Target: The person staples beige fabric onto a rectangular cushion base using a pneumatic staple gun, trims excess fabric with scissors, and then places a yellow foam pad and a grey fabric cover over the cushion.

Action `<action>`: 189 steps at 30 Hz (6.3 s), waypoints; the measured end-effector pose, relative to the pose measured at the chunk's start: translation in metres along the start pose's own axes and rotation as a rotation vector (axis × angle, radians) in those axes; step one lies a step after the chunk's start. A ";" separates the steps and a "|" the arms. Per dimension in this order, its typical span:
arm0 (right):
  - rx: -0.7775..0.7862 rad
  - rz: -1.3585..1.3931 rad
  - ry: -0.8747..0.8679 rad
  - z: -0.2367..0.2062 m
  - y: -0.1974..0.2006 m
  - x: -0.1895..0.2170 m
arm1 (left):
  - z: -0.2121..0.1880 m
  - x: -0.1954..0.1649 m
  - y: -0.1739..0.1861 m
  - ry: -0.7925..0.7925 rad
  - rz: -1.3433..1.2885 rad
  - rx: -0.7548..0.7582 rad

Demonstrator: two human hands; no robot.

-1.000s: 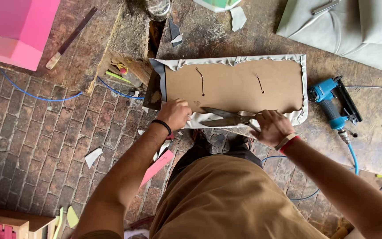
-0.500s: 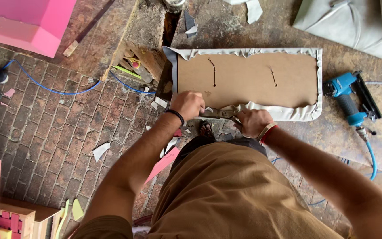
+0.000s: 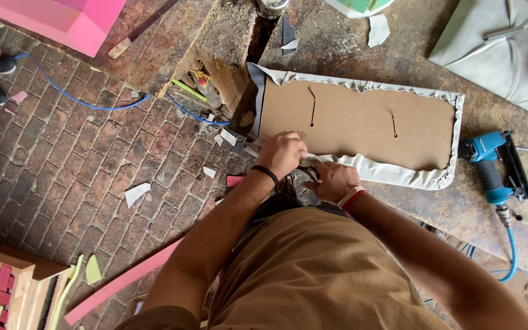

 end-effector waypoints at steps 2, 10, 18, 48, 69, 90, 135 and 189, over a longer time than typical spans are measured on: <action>-0.072 0.031 0.064 0.005 0.007 0.018 | 0.002 -0.008 0.003 0.005 -0.055 -0.039; -0.056 -0.093 0.043 0.008 0.025 0.010 | -0.002 -0.022 0.035 -0.035 -0.119 -0.189; 0.094 -0.146 -0.032 0.014 0.022 0.028 | 0.008 -0.025 0.018 -0.012 -0.135 -0.193; 0.925 1.620 -0.293 0.090 0.020 0.035 | 0.006 0.158 0.080 0.373 -0.010 -0.444; 0.770 1.559 -0.409 0.143 0.041 0.074 | 0.098 0.270 -0.004 0.880 -0.189 -0.492; 0.366 0.518 -0.389 0.133 0.056 0.045 | 0.095 0.276 0.016 0.911 -0.463 -0.592; -0.400 0.013 0.160 0.305 0.151 -0.117 | -0.013 0.175 0.031 0.885 -0.268 -0.291; -0.012 0.693 -0.251 0.028 0.259 -0.283 | 0.431 -0.203 0.204 0.117 -0.005 0.543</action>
Point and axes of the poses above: each hand's wrist, its own z-axis towards the middle knuckle, its own y-axis out of the back of the hand, x = y × z, the point moved 2 cm from there along z, towards the middle knuckle, and after that the axes turned 14 degrees about -y, right-handed, at the moved point
